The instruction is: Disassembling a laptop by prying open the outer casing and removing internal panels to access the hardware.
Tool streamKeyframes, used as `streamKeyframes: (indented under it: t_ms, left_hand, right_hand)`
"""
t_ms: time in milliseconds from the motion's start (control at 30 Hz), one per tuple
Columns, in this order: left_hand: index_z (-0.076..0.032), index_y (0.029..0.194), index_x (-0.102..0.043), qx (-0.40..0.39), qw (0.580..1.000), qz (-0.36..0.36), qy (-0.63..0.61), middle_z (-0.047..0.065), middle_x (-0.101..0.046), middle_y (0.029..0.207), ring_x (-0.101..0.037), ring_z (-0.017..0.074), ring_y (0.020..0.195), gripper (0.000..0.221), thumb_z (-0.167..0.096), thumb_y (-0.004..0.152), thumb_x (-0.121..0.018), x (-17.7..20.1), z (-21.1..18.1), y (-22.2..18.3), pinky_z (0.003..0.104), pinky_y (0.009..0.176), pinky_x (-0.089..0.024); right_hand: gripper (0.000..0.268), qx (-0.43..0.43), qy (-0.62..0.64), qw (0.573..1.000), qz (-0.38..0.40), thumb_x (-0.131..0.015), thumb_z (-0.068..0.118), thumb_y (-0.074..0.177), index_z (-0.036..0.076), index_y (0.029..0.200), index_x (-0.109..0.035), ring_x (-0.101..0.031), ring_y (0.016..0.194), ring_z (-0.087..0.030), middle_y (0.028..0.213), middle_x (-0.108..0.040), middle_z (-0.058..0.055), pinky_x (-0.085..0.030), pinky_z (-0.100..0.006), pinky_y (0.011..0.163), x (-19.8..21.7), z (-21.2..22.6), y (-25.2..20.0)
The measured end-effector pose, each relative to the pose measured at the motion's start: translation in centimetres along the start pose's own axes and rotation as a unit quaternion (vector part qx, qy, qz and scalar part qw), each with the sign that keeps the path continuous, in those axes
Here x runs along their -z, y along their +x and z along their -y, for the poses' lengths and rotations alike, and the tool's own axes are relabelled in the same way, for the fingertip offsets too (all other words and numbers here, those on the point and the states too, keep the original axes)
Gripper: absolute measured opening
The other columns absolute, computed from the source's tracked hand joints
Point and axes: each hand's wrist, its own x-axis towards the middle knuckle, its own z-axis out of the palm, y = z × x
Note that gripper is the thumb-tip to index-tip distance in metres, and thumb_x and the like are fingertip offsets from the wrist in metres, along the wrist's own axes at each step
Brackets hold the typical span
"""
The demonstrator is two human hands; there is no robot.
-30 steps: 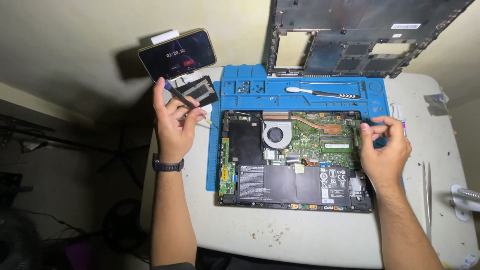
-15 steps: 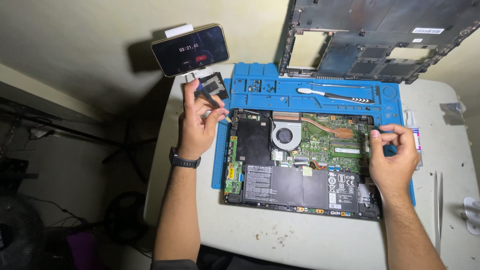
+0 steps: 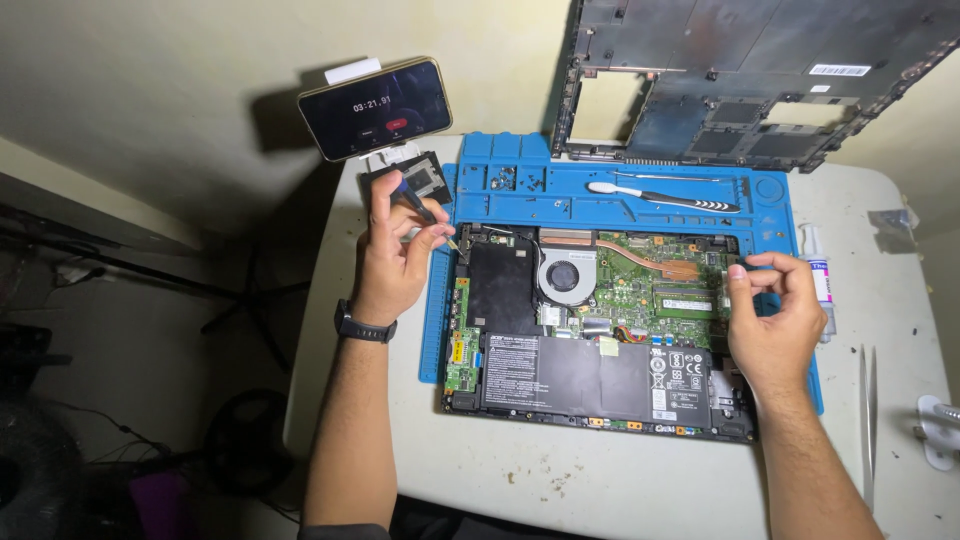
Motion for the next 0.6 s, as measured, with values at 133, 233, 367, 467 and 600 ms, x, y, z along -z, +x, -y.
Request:
streamKeyframes:
  t_ms: [133,233,367,467,600]
  left_hand:
    - [-0.010,0.150,-0.024,0.006,1.000,0.001,0.003,0.012,-0.069,0.106,-0.075,0.0215,0.090,0.056,0.001,0.105,-0.056,0.2,0.0,0.0,0.030,0.075,-0.066]
    - [-0.011,0.153,-0.019,0.004,1.000,0.019,-0.007,0.014,-0.069,0.112,-0.076,0.0224,0.091,0.059,0.001,0.106,-0.053,0.4,0.0,0.0,0.030,0.079,-0.065]
    - [-0.011,0.153,-0.022,-0.042,0.998,0.043,-0.011,0.020,-0.068,0.122,-0.075,0.0283,0.103,0.057,0.006,0.106,-0.050,0.5,-1.0,0.4,0.037,0.095,-0.063]
    - [-0.008,0.151,-0.030,-0.092,0.995,0.042,0.006,0.023,-0.069,0.122,-0.076,0.0321,0.109,0.054,0.010,0.106,-0.051,0.0,-2.4,0.9,0.040,0.103,-0.062]
    - [-0.010,0.151,-0.040,-0.122,0.987,0.026,0.097,0.013,-0.074,0.112,-0.077,0.0225,0.103,0.054,0.011,0.104,-0.056,-0.8,-2.8,1.0,0.034,0.098,-0.064]
  right_hand:
    - [0.014,0.004,-0.003,1.000,0.001,-0.070,0.009,0.112,0.006,0.121,-0.061,-0.065,0.092,-0.014,0.092,-0.067,-0.001,-0.050,-0.034,0.096,-0.1,-0.5,-0.1]
    - [0.014,0.007,0.001,1.000,0.004,-0.069,0.008,0.112,0.006,0.122,-0.060,-0.065,0.092,-0.014,0.091,-0.067,-0.001,-0.049,-0.035,0.097,-0.2,-0.4,-0.1]
    - [0.014,0.008,-0.004,1.000,0.008,-0.070,0.010,0.112,0.007,0.121,-0.061,-0.064,0.092,-0.014,0.091,-0.066,0.000,-0.049,-0.035,0.098,-0.1,-0.4,-0.1]
    - [0.014,0.009,-0.003,1.000,0.012,-0.070,0.011,0.112,0.007,0.122,-0.061,-0.064,0.093,-0.014,0.092,-0.066,0.000,-0.048,-0.035,0.098,-0.2,-0.3,-0.1]
    - [0.013,0.017,0.006,1.000,0.020,-0.070,0.008,0.111,0.007,0.121,-0.061,-0.064,0.093,-0.014,0.092,-0.067,-0.001,-0.048,-0.036,0.100,-0.3,-0.1,-0.2]
